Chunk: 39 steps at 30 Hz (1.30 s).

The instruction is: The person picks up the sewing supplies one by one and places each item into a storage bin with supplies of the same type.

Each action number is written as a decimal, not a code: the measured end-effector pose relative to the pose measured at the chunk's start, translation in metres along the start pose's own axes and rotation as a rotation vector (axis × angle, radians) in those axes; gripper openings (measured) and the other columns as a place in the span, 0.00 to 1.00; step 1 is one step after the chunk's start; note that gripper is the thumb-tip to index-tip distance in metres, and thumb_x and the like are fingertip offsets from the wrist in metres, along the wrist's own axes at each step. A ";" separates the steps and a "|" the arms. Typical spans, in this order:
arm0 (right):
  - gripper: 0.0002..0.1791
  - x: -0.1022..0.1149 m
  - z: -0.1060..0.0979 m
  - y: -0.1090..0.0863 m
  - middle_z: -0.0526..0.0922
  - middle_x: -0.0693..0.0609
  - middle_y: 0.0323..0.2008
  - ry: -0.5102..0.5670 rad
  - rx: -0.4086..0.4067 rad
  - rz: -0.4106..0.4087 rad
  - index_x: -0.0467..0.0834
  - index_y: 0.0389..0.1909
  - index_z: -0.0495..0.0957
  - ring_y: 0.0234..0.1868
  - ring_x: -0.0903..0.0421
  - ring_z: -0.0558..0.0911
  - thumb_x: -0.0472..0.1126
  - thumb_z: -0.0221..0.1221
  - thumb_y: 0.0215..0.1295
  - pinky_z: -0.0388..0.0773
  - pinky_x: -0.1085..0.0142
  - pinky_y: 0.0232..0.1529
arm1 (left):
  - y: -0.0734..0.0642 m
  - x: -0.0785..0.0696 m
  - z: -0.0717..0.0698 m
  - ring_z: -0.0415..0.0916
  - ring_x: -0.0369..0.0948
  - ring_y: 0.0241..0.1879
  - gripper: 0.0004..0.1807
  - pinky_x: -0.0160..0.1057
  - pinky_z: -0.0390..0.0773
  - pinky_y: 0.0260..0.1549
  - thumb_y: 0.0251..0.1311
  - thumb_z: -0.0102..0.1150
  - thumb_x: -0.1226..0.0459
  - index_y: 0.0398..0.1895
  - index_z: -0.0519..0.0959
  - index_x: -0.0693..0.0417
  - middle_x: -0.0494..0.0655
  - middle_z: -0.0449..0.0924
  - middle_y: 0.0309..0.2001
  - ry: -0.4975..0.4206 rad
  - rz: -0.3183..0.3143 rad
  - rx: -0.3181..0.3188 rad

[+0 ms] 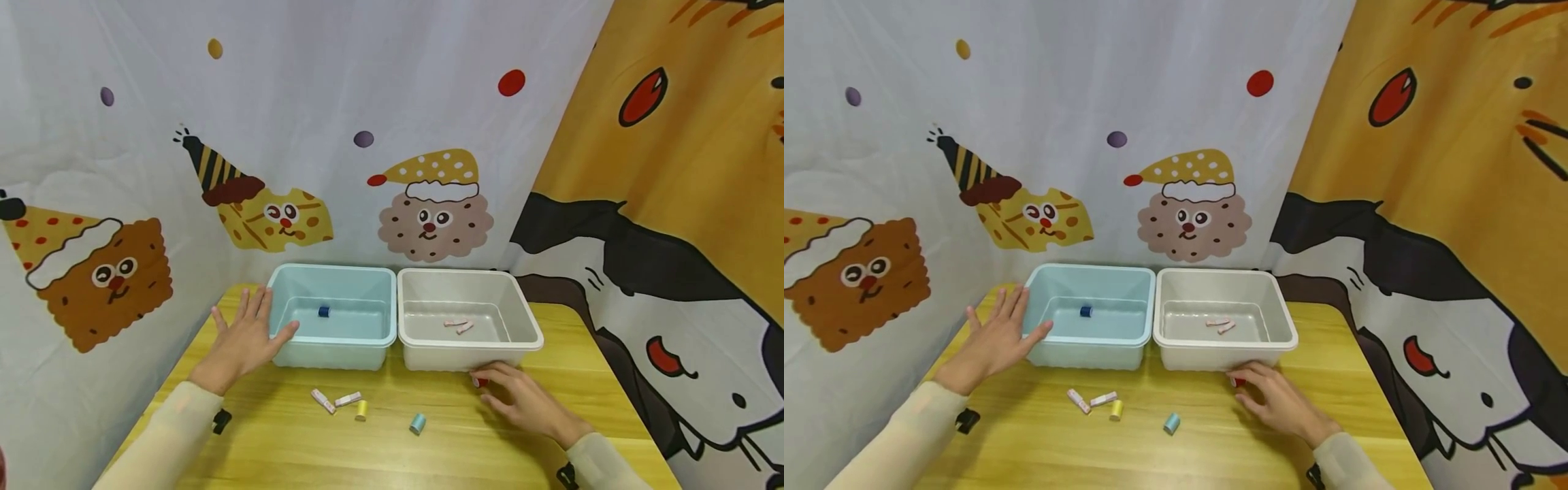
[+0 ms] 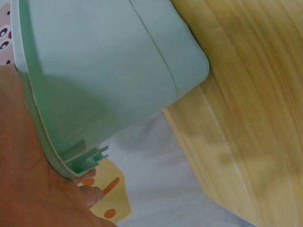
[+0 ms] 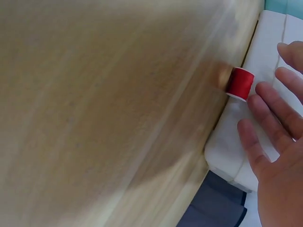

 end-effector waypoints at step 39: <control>0.21 -0.009 0.000 -0.006 0.97 0.52 0.54 -0.053 0.020 -0.007 0.49 0.55 0.95 0.55 0.52 0.90 0.30 0.84 0.62 0.93 0.52 0.56 | 0.000 -0.001 -0.002 0.30 0.73 0.96 0.66 0.95 0.22 0.77 0.82 0.39 0.21 0.97 0.42 0.65 0.68 0.36 0.97 -0.020 0.001 0.008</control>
Point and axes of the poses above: each hand's wrist, its own y-axis towards the middle knuckle, its own z-axis out of the palm, x = y × z, the point moved 3 cm from there along y, towards the middle knuckle
